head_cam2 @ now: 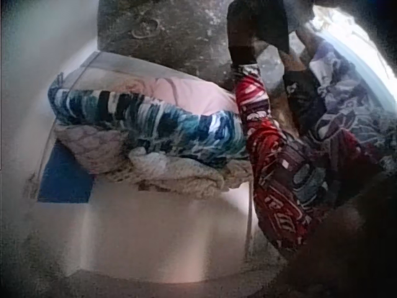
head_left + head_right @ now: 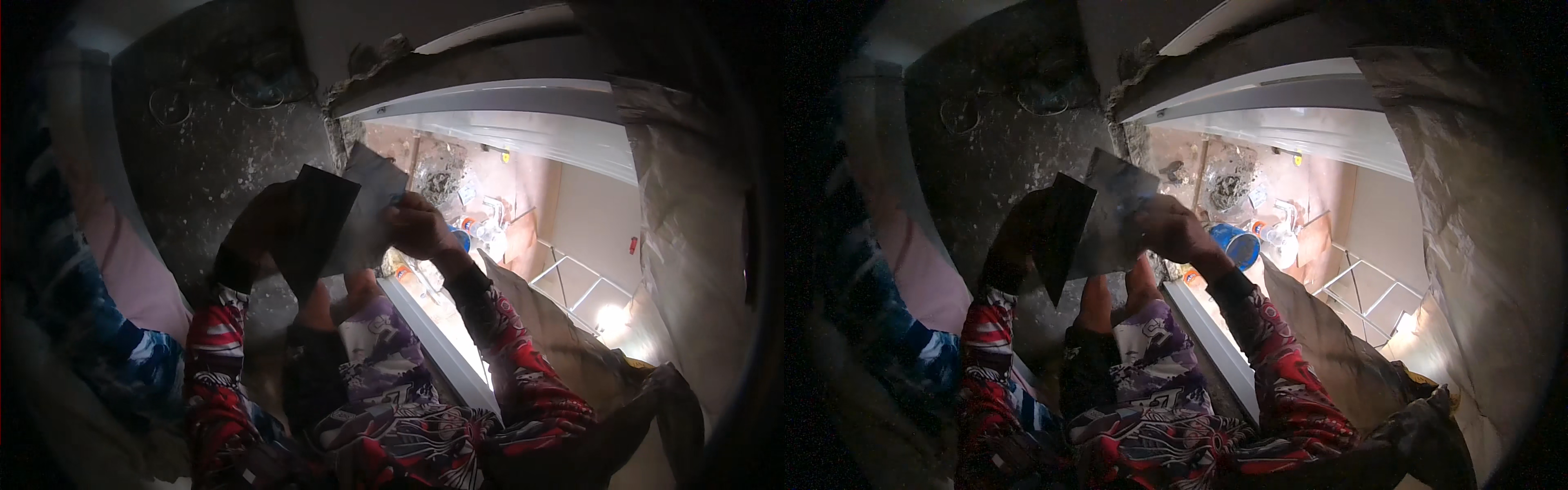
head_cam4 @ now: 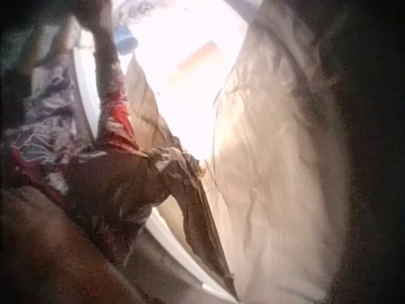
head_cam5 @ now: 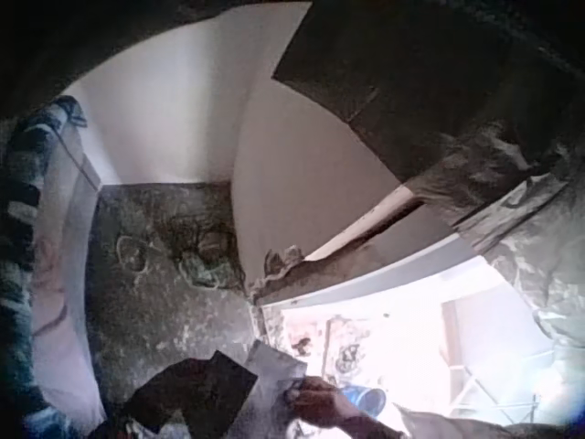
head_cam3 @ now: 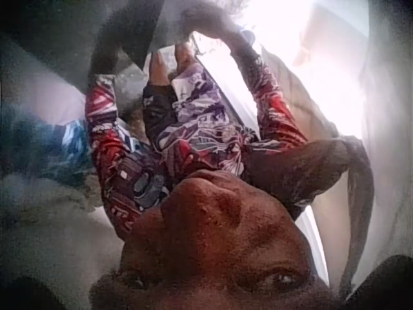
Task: The person scoops plaster using metal putty knives, applies and smooths the plaster along the door frame, and lifts a plastic sheet over the doorway.
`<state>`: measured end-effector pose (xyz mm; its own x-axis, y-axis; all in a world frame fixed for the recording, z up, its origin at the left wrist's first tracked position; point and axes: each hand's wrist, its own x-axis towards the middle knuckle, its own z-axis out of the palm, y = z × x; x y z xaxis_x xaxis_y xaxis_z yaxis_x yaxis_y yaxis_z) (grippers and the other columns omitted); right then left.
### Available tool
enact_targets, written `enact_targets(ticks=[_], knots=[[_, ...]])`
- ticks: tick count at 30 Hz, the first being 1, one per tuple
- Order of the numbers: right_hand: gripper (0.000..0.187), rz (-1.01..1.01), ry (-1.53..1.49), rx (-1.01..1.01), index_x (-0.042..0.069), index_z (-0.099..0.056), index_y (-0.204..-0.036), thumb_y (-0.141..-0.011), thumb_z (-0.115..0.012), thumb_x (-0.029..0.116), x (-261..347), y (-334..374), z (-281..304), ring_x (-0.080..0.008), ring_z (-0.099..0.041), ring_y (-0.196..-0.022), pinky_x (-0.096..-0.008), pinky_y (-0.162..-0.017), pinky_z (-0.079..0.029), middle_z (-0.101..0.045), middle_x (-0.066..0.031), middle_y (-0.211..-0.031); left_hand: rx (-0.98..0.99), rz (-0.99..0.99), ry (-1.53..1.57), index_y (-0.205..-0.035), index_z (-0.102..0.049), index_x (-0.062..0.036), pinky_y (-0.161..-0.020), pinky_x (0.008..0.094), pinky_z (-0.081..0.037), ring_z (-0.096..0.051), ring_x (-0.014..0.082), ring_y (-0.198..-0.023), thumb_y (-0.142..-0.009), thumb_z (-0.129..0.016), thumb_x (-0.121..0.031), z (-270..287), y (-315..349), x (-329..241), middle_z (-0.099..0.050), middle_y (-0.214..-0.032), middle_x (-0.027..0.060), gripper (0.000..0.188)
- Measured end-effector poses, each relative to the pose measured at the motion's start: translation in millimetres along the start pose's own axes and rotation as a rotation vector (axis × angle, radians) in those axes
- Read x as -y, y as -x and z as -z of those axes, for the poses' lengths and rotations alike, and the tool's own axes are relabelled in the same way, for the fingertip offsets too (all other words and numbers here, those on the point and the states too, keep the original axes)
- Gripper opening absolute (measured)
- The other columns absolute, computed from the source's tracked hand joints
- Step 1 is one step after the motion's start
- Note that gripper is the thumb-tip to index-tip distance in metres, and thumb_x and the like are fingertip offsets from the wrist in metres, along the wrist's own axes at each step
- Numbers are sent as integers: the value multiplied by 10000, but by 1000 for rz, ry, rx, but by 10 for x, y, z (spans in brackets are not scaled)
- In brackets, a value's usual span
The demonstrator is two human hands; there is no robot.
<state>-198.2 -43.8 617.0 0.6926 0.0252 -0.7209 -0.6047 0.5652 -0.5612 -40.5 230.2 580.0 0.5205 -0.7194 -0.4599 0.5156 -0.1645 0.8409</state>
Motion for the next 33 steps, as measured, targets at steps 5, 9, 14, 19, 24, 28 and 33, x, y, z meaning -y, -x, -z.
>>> enact_targets(ticks=[5,9,14,19,24,28,33], knots=[[242,54,-284,99,34,-566,-1139,-903,-568,87,408,244,-98,-258,-643,-933,-427,-798,-538,-629,-94,-1006,99,-170,-562,-1179,-573,-1,-893,326,-473,-618,173,-978,-874,-623,-167,140,-104,-204,-655,-1060,84,351],[311,129,-140,22,-2,-546,-1207,-910,-551,90,477,219,71,-255,-646,-947,-394,-762,-563,-630,-116,-1076,-54,58,-243,-1169,-565,23,-848,335,-472,-636,213,-941,-892,-556,-173,77,33,-369,-670,-988,144,339],[280,324,69,-111,-7,-560,-1186,-940,-548,124,474,129,29,-203,-660,-898,-382,-726,-594,-632,-92,-1055,-217,-38,-223,-1241,-519,24,-835,350,-469,-607,230,-969,-908,-596,-317,-237,333,-472,-628,-1092,160,483],[291,357,161,-163,-25,-514,-1216,-961,-500,114,412,81,-220,-247,-661,-900,-405,-753,-591,-613,-109,-1049,-388,-195,-477,-1215,-535,26,-842,368,-462,-610,288,-975,-920,-593,-297,-495,566,-5,-627,-1091,185,441],[226,440,283,-204,-28,-574,-1118,-937,-464,53,389,163,-468,-246,-662,-893,-383,-736,-579,-633,-126,-1002,-492,-128,-354,-1139,-588,24,-857,377,-457,-600,282,-977,-890,-578,-175,-832,364,-43,-622,-1090,174,319],[209,528,1048,-115,-54,-572,-1008,-822,-477,-55,466,173,-739,-294,-649,-814,-355,-693,-504,-615,-222,-957,-488,-95,-36,-1153,-581,25,-875,375,-453,-591,262,-989,-894,-579,-173,-864,378,-272,-620,-1098,158,326],[284,438,1178,49,-32,-577,-1073,-807,-483,-68,596,281,-786,-389,-621,-900,-405,-753,-511,-615,-239,-1009,-466,-187,-11,-1189,-540,35,-869,374,-469,-597,278,-1004,-923,-551,-164,-938,276,-71,-607,-1133,170,333]])
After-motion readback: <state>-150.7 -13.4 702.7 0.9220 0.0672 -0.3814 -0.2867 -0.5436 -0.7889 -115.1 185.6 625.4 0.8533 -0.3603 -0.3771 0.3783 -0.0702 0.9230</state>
